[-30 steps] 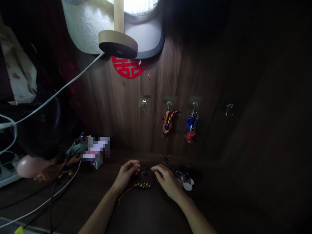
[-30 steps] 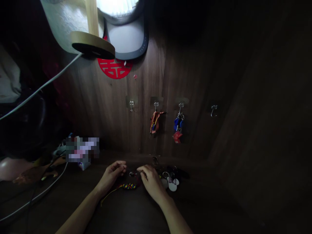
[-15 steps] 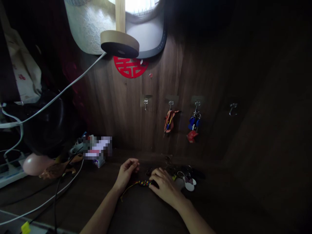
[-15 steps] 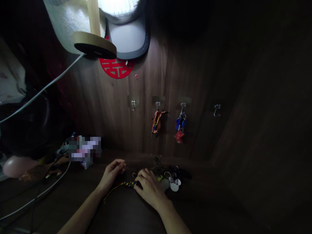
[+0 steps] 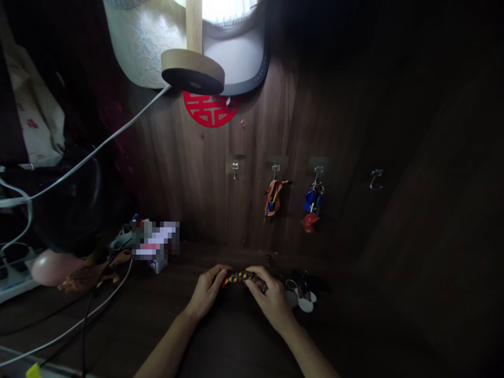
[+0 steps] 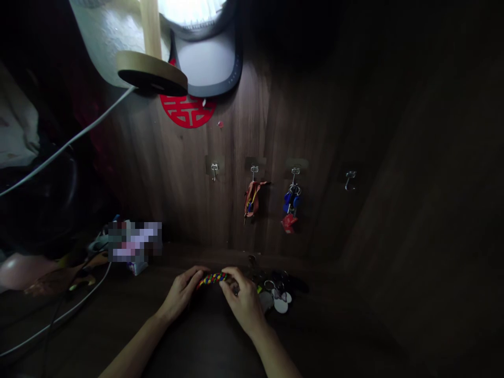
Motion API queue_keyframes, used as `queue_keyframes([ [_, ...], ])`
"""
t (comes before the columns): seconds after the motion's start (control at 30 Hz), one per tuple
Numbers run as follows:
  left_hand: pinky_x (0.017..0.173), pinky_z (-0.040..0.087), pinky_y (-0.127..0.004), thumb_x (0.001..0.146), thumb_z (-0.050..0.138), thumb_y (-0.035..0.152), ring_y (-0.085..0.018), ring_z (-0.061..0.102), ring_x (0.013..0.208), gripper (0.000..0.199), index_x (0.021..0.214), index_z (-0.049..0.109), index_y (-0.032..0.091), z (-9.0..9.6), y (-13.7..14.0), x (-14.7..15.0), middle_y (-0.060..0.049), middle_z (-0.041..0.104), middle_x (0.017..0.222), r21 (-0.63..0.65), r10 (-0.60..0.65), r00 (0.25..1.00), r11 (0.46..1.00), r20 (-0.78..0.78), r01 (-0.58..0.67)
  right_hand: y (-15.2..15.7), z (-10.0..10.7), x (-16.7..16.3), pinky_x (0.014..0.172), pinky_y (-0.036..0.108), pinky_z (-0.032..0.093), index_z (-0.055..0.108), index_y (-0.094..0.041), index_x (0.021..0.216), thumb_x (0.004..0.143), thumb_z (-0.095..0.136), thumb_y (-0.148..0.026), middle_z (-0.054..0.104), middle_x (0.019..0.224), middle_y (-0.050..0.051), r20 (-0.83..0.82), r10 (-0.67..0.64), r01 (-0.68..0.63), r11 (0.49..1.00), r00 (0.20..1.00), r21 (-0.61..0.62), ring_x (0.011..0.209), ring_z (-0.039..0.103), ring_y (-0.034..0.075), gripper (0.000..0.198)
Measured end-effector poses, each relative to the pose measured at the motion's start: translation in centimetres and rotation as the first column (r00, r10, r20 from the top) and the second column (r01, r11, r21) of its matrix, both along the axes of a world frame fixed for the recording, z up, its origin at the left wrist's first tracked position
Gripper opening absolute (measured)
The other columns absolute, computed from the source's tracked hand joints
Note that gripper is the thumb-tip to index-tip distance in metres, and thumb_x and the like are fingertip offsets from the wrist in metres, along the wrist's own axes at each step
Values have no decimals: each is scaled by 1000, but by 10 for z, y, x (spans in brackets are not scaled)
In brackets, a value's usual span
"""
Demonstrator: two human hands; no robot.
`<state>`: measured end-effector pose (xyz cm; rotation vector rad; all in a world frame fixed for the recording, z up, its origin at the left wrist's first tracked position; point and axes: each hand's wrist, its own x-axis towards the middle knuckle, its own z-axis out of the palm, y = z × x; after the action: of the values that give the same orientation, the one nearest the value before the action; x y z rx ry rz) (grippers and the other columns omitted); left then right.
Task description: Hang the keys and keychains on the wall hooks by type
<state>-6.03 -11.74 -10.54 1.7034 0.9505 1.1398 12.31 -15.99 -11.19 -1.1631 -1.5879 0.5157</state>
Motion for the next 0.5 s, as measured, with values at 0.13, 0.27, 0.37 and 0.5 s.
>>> queue_keyframes([
  [0.13,93,38,-30,75,64,31,-25,56,105,33,107,66,24,-4,-1,5,-5,66,110,13,-54,998,998,-17,54,-5,14,-4,75,29,49,59,-22,92,84,52,-38,67,87,3,-321,190,-216,975,928,-48,83,63,19,20],
  [0.27,92,38,-30,72,68,30,-24,56,102,34,105,66,23,-4,-8,14,-7,66,107,30,-180,981,983,-68,182,-5,20,-11,71,31,49,59,-20,82,83,52,-40,66,77,3,-569,322,-426,903,757,-57,76,64,18,22],
  [0.37,80,40,-26,75,64,36,-20,58,84,19,81,69,19,-3,-8,17,-3,68,84,-3,-199,978,980,-56,199,-3,21,-12,62,29,49,57,-20,81,77,60,-40,64,78,3,-707,276,-470,878,651,-90,69,63,17,21],
  [0.5,70,40,-23,75,65,39,-14,55,67,22,77,66,17,-3,-2,13,1,62,64,-182,-195,964,956,181,228,4,22,0,38,18,38,54,-22,89,73,65,-38,59,80,-1,-791,156,-395,911,592,-117,47,50,7,25],
])
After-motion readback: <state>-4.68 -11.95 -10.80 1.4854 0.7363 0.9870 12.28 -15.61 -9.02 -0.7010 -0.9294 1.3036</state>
